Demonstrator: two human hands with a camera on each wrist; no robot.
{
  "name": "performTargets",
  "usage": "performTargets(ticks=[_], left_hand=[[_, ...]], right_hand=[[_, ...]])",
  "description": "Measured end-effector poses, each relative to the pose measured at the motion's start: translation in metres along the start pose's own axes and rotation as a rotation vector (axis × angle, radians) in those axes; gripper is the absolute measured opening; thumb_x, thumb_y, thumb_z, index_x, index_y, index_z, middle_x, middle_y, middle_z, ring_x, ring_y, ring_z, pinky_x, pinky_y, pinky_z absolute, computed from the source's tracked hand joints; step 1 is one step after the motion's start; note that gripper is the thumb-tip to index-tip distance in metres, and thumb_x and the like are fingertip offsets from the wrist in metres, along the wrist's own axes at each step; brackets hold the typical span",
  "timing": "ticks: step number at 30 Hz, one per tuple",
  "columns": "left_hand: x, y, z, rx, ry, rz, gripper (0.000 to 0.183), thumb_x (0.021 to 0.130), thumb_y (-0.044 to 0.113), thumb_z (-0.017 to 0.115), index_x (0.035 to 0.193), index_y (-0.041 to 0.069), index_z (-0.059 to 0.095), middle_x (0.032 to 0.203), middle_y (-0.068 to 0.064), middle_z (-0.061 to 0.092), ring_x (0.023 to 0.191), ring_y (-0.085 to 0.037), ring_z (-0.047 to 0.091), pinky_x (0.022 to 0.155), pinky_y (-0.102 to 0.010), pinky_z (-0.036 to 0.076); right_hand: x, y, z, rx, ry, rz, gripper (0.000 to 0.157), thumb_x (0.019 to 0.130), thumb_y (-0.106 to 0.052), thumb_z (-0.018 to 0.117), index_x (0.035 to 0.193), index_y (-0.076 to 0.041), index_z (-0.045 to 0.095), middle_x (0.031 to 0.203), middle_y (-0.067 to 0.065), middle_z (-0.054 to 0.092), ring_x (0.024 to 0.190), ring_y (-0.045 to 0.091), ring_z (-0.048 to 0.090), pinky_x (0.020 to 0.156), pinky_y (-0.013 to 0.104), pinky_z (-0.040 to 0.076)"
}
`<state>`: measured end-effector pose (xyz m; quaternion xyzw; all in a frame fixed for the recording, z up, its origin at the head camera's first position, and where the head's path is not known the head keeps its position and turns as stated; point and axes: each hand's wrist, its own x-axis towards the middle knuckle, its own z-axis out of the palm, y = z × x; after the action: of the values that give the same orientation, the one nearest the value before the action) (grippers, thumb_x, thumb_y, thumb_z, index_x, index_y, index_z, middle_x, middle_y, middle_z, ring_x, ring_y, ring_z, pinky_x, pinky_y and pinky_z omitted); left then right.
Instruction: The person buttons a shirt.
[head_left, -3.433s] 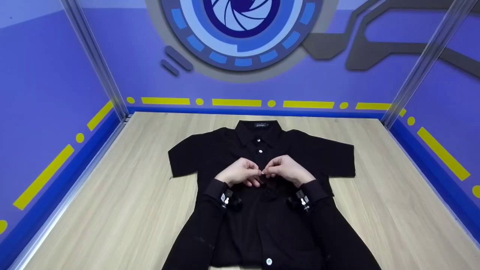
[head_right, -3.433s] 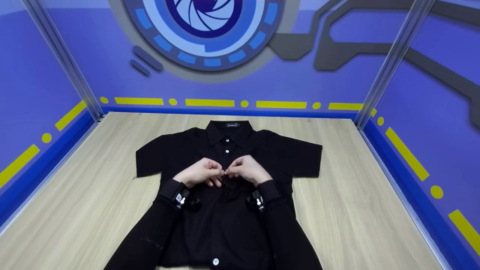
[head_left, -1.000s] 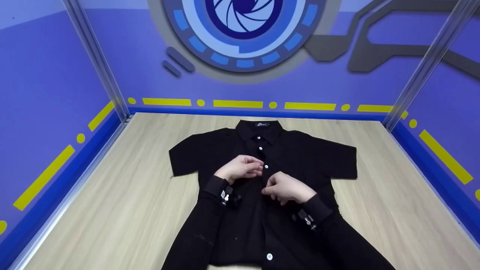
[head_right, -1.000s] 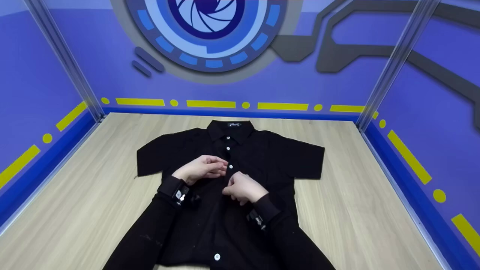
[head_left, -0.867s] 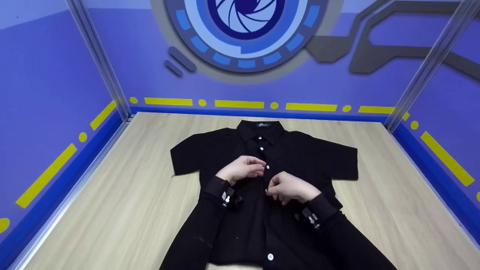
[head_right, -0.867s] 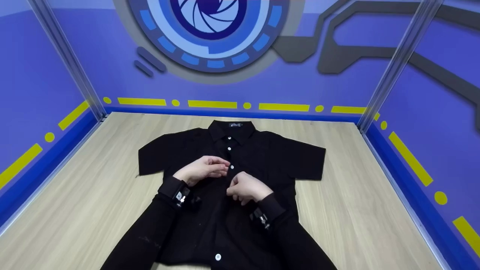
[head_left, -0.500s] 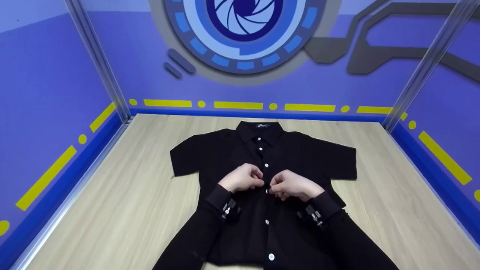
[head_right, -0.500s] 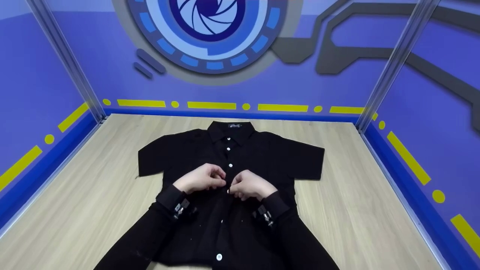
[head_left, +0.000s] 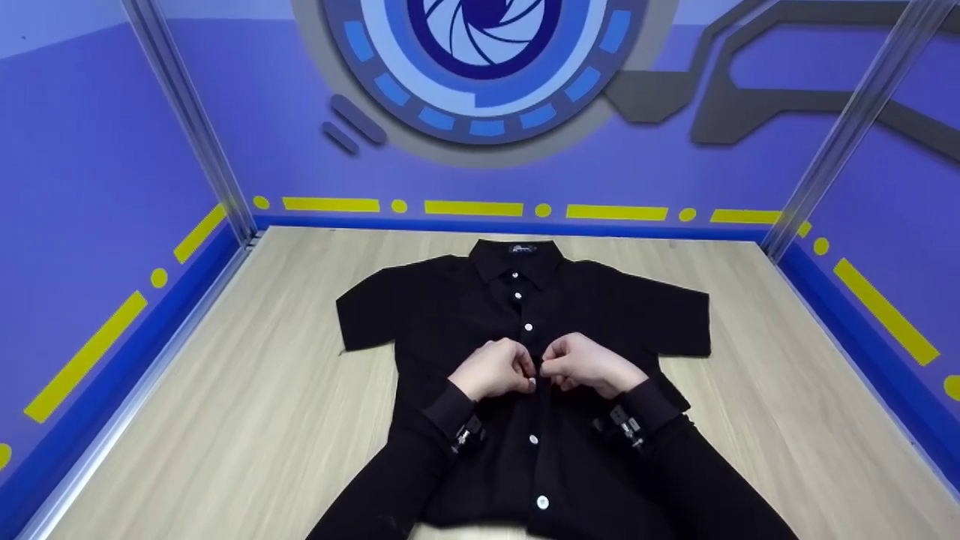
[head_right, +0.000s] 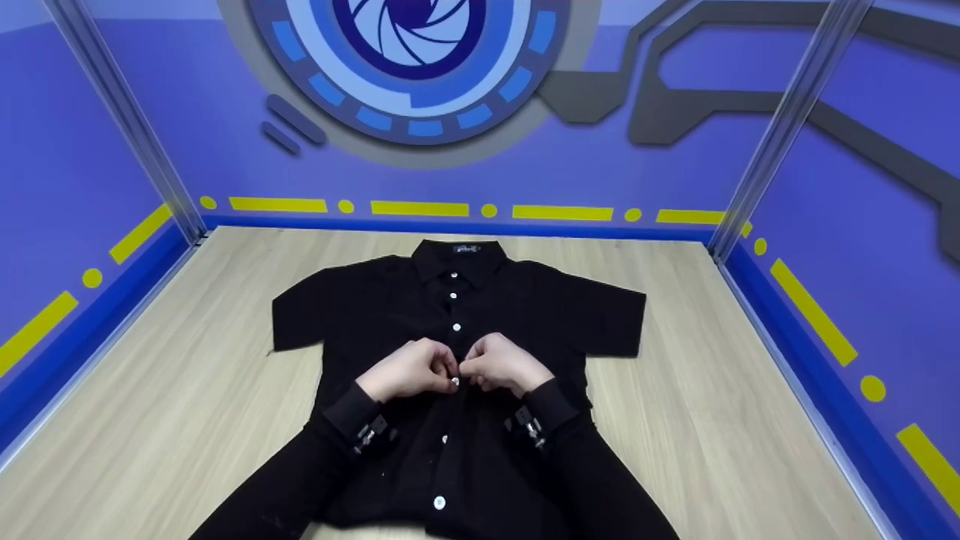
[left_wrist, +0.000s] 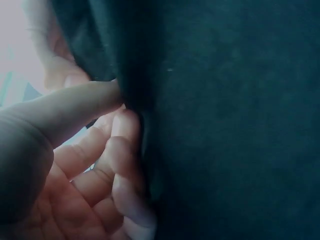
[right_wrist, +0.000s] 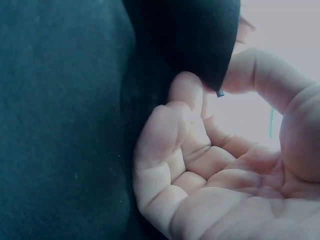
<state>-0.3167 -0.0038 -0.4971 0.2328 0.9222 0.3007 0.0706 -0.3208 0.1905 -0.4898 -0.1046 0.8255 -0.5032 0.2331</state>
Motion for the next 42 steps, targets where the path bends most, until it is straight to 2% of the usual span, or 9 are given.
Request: performTargets(ticks=[3, 5, 11, 17, 21, 24, 27, 34, 42], left_hand=[[-0.001, -0.001, 0.000, -0.005, -0.009, 0.001, 0.011, 0.071, 0.025, 0.081, 0.078, 0.023, 0.073, 0.068, 0.017, 0.067, 0.071, -0.003, 0.057, 0.071, -0.024, 0.047], [0.000, -0.003, 0.000, -0.045, -0.021, 0.013, 0.010, 0.073, 0.023, 0.080, 0.078, 0.021, 0.072, 0.068, 0.015, 0.067, 0.065, -0.003, 0.057, 0.064, -0.022, 0.047], [0.001, -0.010, -0.003, -0.376, -0.119, -0.039, 0.008, 0.083, 0.014, 0.075, 0.084, 0.010, 0.067, 0.072, -0.003, 0.068, 0.052, -0.014, 0.064, 0.046, -0.029, 0.054], [0.003, -0.019, -0.004, -0.617, -0.159, -0.103, 0.013, 0.084, 0.010, 0.074, 0.090, 0.003, 0.066, 0.076, -0.006, 0.066, 0.053, -0.014, 0.064, 0.047, -0.026, 0.053], [0.006, -0.023, -0.004, -0.748, -0.139, -0.141, 0.015, 0.083, 0.007, 0.074, 0.094, 0.001, 0.066, 0.077, -0.005, 0.067, 0.058, -0.015, 0.066, 0.054, -0.028, 0.057], [0.009, -0.026, -0.003, -0.821, -0.121, -0.143, 0.016, 0.083, 0.006, 0.074, 0.096, 0.000, 0.067, 0.078, -0.006, 0.069, 0.064, -0.017, 0.068, 0.060, -0.032, 0.059], [0.010, -0.029, -0.002, -0.860, -0.123, -0.131, 0.018, 0.082, 0.007, 0.075, 0.098, 0.000, 0.069, 0.079, -0.007, 0.071, 0.068, -0.018, 0.069, 0.064, -0.033, 0.059], [0.010, -0.037, -0.001, -0.911, -0.162, -0.105, 0.024, 0.082, 0.009, 0.076, 0.103, 0.001, 0.070, 0.086, -0.007, 0.073, 0.077, -0.017, 0.071, 0.072, -0.034, 0.059], [0.010, -0.040, 0.001, -0.912, -0.187, -0.087, 0.024, 0.082, 0.009, 0.077, 0.103, 0.000, 0.069, 0.084, -0.005, 0.073, 0.076, -0.015, 0.071, 0.069, -0.030, 0.059]], right_hand=[[0.000, 0.000, 0.000, -0.002, -0.010, -0.007, 0.005, 0.080, -0.003, 0.060, 0.078, -0.007, 0.063, 0.061, 0.000, 0.056, 0.055, 0.011, 0.052, 0.049, 0.023, 0.044], [0.000, -0.001, 0.001, -0.001, -0.016, -0.006, 0.006, 0.080, -0.003, 0.060, 0.078, -0.008, 0.062, 0.061, 0.000, 0.055, 0.055, 0.011, 0.052, 0.049, 0.023, 0.044], [0.000, -0.003, 0.001, -0.006, -0.019, -0.002, 0.007, 0.079, -0.004, 0.062, 0.075, -0.010, 0.061, 0.060, -0.001, 0.055, 0.055, 0.009, 0.051, 0.050, 0.021, 0.042], [0.000, -0.005, 0.005, -0.054, 0.066, -0.012, 0.007, 0.075, -0.006, 0.064, 0.072, -0.011, 0.062, 0.057, 0.000, 0.058, 0.051, 0.009, 0.050, 0.047, 0.020, 0.037], [-0.002, -0.009, 0.009, -0.090, 0.141, -0.032, 0.006, 0.074, -0.006, 0.063, 0.071, -0.011, 0.060, 0.056, 0.001, 0.056, 0.045, 0.007, 0.043, 0.042, 0.019, 0.032], [-0.002, -0.010, 0.009, -0.092, 0.175, -0.046, 0.007, 0.073, -0.006, 0.063, 0.070, -0.011, 0.058, 0.055, 0.000, 0.054, 0.043, 0.005, 0.039, 0.041, 0.019, 0.029], [-0.002, -0.009, 0.009, -0.095, 0.180, -0.059, 0.007, 0.071, -0.005, 0.063, 0.070, -0.010, 0.058, 0.056, -0.002, 0.053, 0.045, 0.006, 0.040, 0.042, 0.019, 0.029], [0.000, -0.005, 0.010, -0.094, 0.129, -0.074, 0.009, 0.069, -0.002, 0.064, 0.076, -0.007, 0.062, 0.059, -0.004, 0.054, 0.053, 0.011, 0.049, 0.048, 0.020, 0.036], [0.001, -0.003, 0.010, -0.068, 0.072, -0.068, 0.013, 0.070, -0.003, 0.064, 0.082, -0.001, 0.064, 0.062, -0.004, 0.057, 0.055, 0.011, 0.051, 0.050, 0.021, 0.039]])
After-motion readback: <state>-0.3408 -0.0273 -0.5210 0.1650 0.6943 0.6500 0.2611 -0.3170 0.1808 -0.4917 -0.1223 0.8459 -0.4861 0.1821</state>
